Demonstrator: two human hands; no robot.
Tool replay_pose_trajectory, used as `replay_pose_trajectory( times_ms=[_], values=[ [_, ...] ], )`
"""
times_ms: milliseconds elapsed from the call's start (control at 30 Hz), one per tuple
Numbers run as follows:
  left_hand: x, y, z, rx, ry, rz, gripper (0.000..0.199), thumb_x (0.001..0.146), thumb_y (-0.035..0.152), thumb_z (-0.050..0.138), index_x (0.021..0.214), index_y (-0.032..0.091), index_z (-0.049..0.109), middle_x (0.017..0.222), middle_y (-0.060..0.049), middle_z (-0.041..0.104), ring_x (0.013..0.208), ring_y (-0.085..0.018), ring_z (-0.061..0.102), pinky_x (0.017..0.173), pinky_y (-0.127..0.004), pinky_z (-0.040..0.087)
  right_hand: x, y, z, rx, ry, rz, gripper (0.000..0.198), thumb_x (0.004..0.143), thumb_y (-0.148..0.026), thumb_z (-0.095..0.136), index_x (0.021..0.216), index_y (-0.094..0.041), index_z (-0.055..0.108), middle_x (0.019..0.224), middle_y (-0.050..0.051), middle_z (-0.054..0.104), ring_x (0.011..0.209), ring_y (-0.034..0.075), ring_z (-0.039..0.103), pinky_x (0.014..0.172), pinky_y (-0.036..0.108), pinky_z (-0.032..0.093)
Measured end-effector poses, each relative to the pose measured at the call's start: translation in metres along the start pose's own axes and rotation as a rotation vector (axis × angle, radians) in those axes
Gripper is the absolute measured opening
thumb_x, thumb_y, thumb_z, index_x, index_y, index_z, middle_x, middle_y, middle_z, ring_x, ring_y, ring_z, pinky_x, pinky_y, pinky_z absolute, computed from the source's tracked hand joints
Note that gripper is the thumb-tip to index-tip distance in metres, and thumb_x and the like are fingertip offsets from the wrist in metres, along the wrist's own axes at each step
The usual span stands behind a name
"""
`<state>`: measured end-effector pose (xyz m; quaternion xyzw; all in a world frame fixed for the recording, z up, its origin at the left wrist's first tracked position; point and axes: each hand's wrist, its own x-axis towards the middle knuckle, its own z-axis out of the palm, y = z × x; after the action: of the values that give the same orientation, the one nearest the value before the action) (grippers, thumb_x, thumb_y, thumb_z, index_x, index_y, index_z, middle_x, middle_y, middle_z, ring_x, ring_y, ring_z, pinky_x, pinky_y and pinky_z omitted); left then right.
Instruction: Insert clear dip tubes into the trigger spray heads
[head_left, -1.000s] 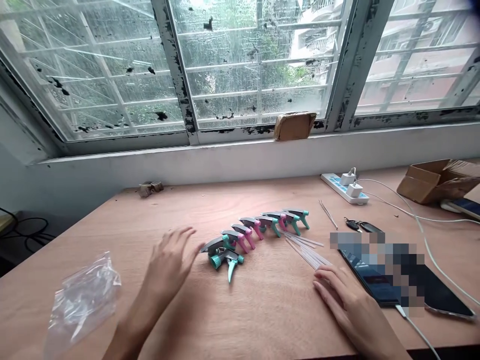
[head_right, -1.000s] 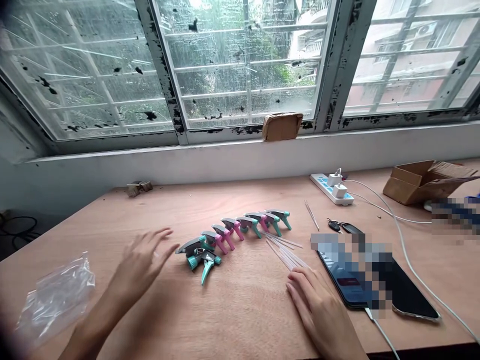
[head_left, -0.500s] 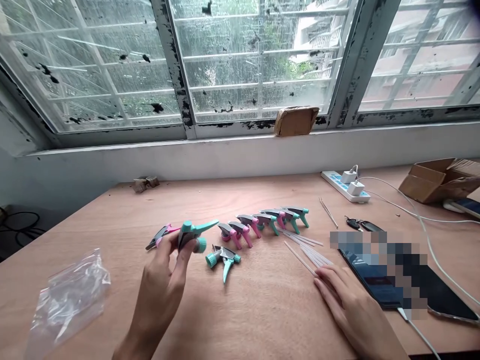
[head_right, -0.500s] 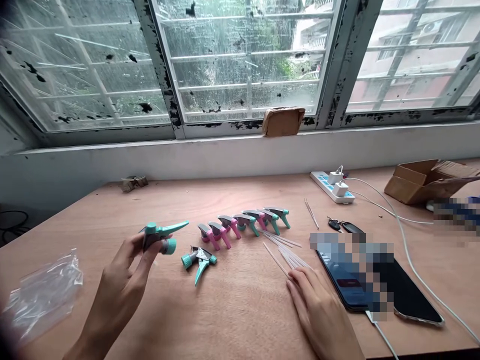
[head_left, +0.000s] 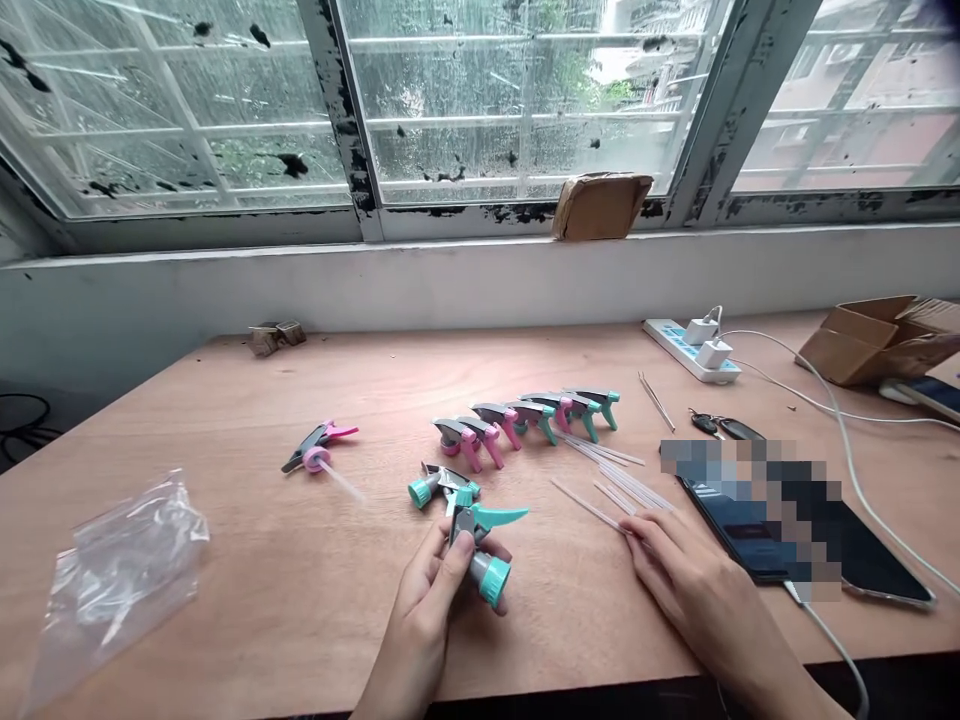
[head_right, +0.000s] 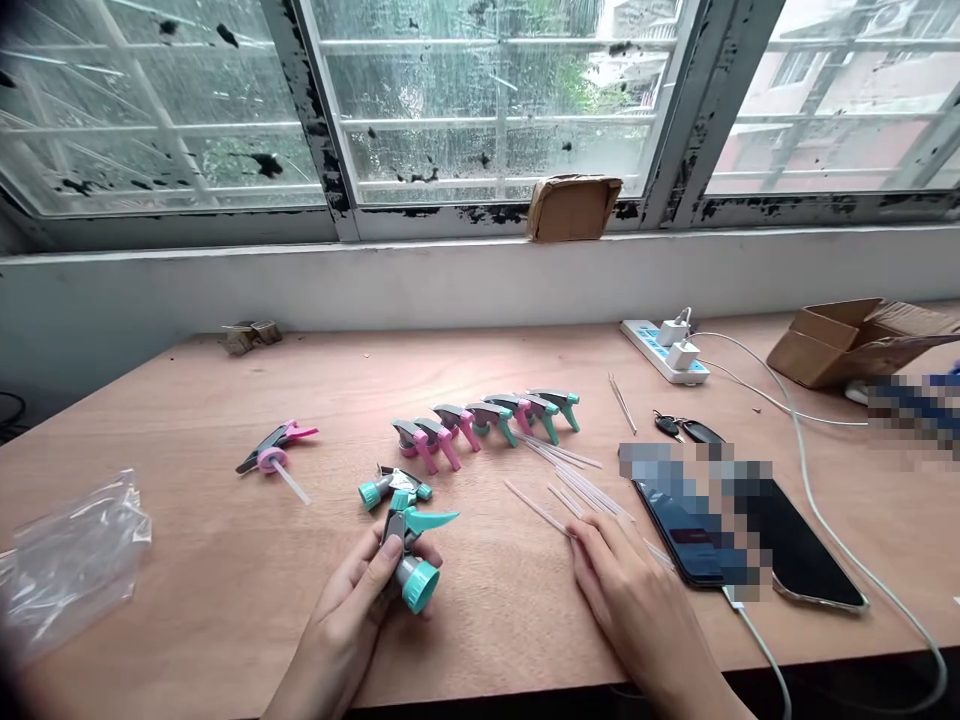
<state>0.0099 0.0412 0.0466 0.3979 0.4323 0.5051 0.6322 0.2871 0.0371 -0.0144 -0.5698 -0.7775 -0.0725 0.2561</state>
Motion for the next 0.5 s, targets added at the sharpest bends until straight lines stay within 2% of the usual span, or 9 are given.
replay_pose_trajectory(
  times_ms=[167, 300, 400, 433, 500],
  values=[
    [-0.002, 0.001, 0.001, -0.077, -0.013, -0.030, 0.028, 0.092, 0.045, 0.066, 0.099, 0.019, 0.069, 0.093, -0.007, 0.074, 0.064, -0.014, 0.062, 0.067, -0.029, 0.050, 0.004, 0.004, 0.003, -0.163, -0.054, -0.071, 0.025, 0.102, -0.020, 0.039, 0.104, -0.019, 0.063, 0.100, 0.013, 0.072, 0.091, 0.030, 0.070, 0.078, 0.044, 0.056],
    [0.000, -0.001, 0.000, -0.098, -0.009, -0.034, 0.030, 0.090, 0.046, 0.070, 0.101, 0.018, 0.067, 0.092, -0.007, 0.074, 0.064, -0.015, 0.064, 0.070, -0.031, 0.051, 0.016, 0.006, 0.008, -0.174, -0.076, -0.164, 0.042, 0.088, -0.005, 0.037, 0.121, -0.015, 0.062, 0.105, 0.016, 0.074, 0.093, 0.030, 0.072, 0.079, 0.045, 0.057],
    [0.001, -0.003, -0.003, -0.105, 0.005, -0.021, 0.037, 0.089, 0.046, 0.071, 0.112, 0.018, 0.064, 0.095, -0.009, 0.076, 0.066, -0.016, 0.065, 0.073, -0.032, 0.051, 0.032, 0.002, 0.005, -0.154, -0.174, -0.238, 0.058, 0.076, -0.003, 0.041, 0.129, -0.015, 0.060, 0.090, 0.012, 0.074, 0.078, 0.028, 0.072, 0.067, 0.040, 0.056],
    [0.001, -0.003, -0.003, -0.105, -0.005, -0.023, 0.039, 0.089, 0.046, 0.070, 0.114, 0.018, 0.063, 0.095, -0.010, 0.077, 0.066, -0.017, 0.065, 0.074, -0.033, 0.051, 0.037, 0.000, 0.001, -0.145, -0.218, -0.247, 0.057, 0.074, -0.004, 0.042, 0.126, -0.017, 0.062, 0.084, 0.009, 0.072, 0.073, 0.027, 0.071, 0.062, 0.037, 0.054],
    [0.000, -0.003, -0.004, -0.093, -0.026, -0.026, 0.036, 0.091, 0.046, 0.069, 0.112, 0.018, 0.064, 0.096, -0.010, 0.077, 0.068, -0.018, 0.066, 0.075, -0.033, 0.051, 0.046, -0.004, -0.012, -0.105, -0.280, -0.242, 0.039, 0.080, -0.010, 0.044, 0.109, -0.021, 0.069, 0.077, 0.007, 0.068, 0.066, 0.026, 0.069, 0.055, 0.034, 0.050]
  ],
)
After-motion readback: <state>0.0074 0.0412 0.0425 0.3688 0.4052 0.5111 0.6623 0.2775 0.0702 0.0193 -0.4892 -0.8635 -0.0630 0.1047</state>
